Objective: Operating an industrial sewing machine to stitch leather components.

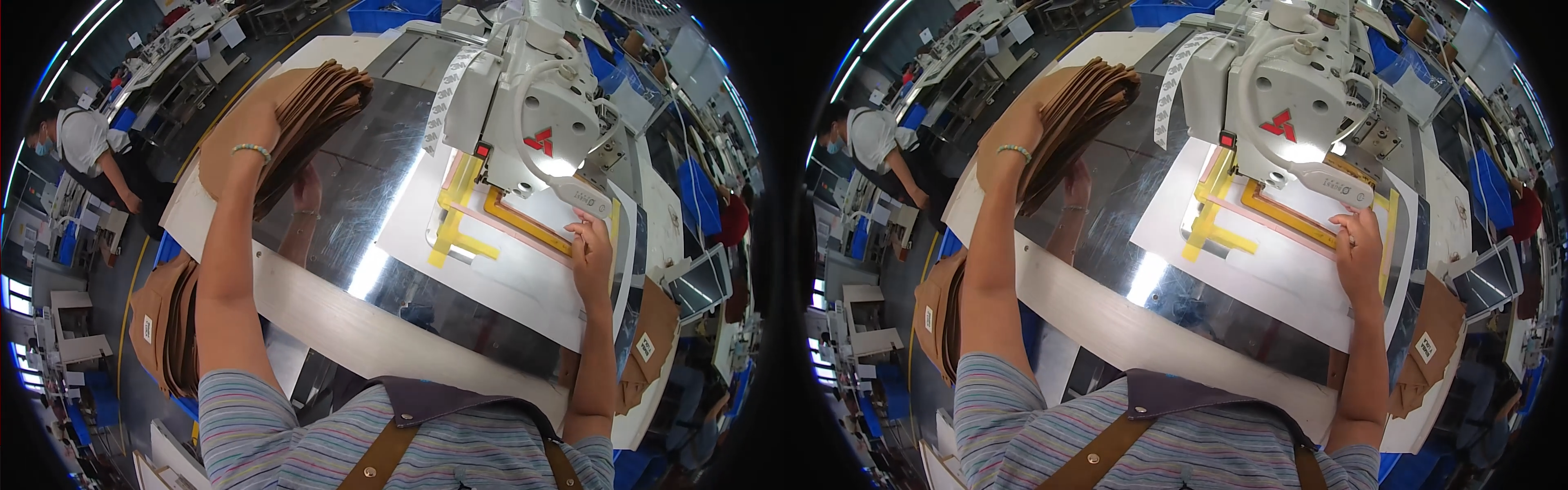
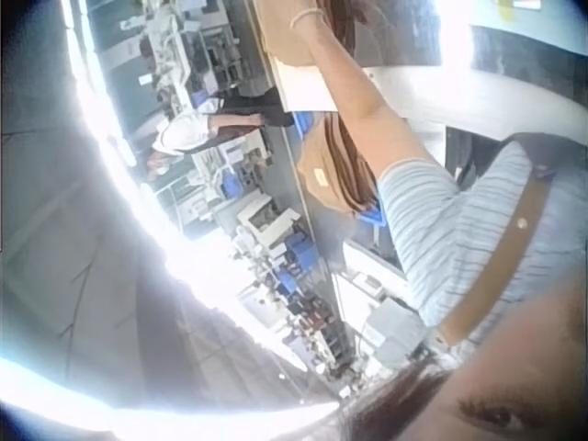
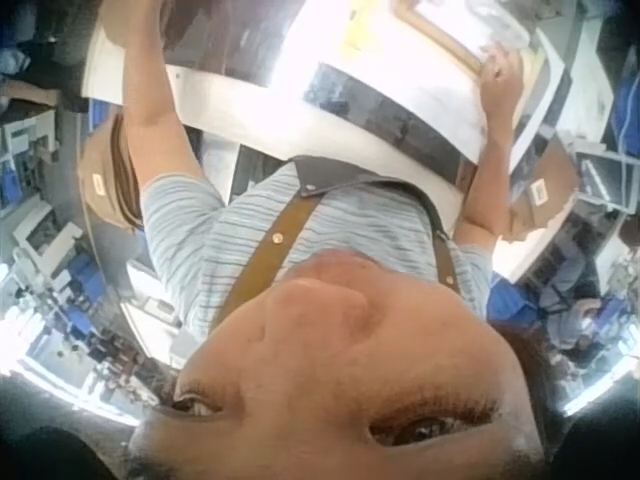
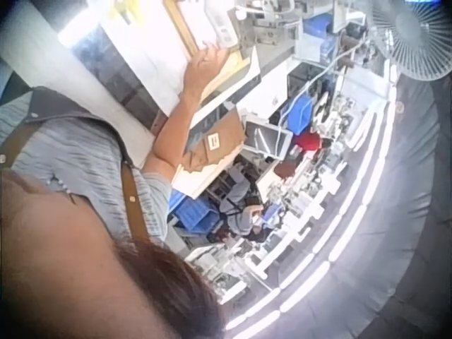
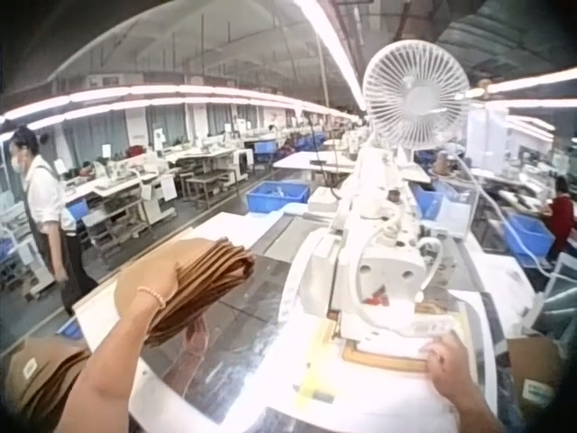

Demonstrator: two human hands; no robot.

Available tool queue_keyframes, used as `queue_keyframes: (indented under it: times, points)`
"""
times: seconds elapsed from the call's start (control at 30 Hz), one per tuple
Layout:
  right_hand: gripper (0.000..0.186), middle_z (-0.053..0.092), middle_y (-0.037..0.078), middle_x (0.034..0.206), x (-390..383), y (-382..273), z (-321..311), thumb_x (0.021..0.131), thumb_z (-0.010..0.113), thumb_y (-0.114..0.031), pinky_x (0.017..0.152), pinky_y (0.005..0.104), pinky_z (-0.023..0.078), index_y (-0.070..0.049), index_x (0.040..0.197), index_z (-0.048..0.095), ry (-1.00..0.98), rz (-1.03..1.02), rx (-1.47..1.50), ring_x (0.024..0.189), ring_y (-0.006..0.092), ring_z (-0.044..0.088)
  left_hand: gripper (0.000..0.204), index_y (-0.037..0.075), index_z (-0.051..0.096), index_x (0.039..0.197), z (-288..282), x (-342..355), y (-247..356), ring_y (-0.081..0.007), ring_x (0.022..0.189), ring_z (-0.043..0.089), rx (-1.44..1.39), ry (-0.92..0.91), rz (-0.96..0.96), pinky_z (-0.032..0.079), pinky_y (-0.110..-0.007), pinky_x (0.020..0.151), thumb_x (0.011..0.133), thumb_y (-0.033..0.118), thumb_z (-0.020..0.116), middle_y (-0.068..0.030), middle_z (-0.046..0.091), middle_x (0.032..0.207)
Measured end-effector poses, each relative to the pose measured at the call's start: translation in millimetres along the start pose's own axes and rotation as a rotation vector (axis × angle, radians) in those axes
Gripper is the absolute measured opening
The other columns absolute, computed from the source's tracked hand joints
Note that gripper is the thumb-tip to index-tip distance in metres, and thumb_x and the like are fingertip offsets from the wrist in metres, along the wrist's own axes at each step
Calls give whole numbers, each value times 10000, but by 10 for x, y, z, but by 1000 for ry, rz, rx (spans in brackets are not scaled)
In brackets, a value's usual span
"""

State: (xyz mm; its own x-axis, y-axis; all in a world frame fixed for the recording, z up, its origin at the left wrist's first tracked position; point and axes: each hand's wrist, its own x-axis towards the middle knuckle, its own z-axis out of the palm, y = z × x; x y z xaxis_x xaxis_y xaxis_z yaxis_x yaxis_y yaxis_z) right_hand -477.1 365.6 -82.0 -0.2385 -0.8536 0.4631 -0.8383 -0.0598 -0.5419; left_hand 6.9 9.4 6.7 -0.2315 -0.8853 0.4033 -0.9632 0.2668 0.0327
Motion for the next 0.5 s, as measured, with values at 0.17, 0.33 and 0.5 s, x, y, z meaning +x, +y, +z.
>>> queue_keyframes:
  times: [0.17, 0.33, 0.5]
  points:
    - [158, 656, 205, 1202, 3, -78, 51, 953, 587, 23, 1006, 397, 515, 27, 1017, 731, 29, -24, -11, 1211, 353, 647, 191, 55, 815, 1039, -69, 11, -173, -424, 1031, 728, -37, 5, 53, 562, -507, 941, 957, 100, 649, -234, 769, 1061]
    - [147, 684, 207, 1282, 7, -60, 104, 932, 600, 60, 1026, 399, 517, 35, 984, 735, 19, -41, 11, 1234, 351, 650, 235, 45, 809, 1016, 447, 413, -462, -427, 995, 730, 47, 34, 43, 561, -518, 904, 1004, 217, 651, -223, 771, 1020]
    - [143, 709, 197, 1289, -3, -8, 142, 917, 608, 73, 1020, 396, 525, 37, 965, 738, 47, -85, 24, 1220, 344, 657, 230, 44, 808, 1021, 810, 428, -570, -400, 911, 727, -364, 256, -156, 557, -494, 815, 1008, 257, 722, -193, 764, 957]
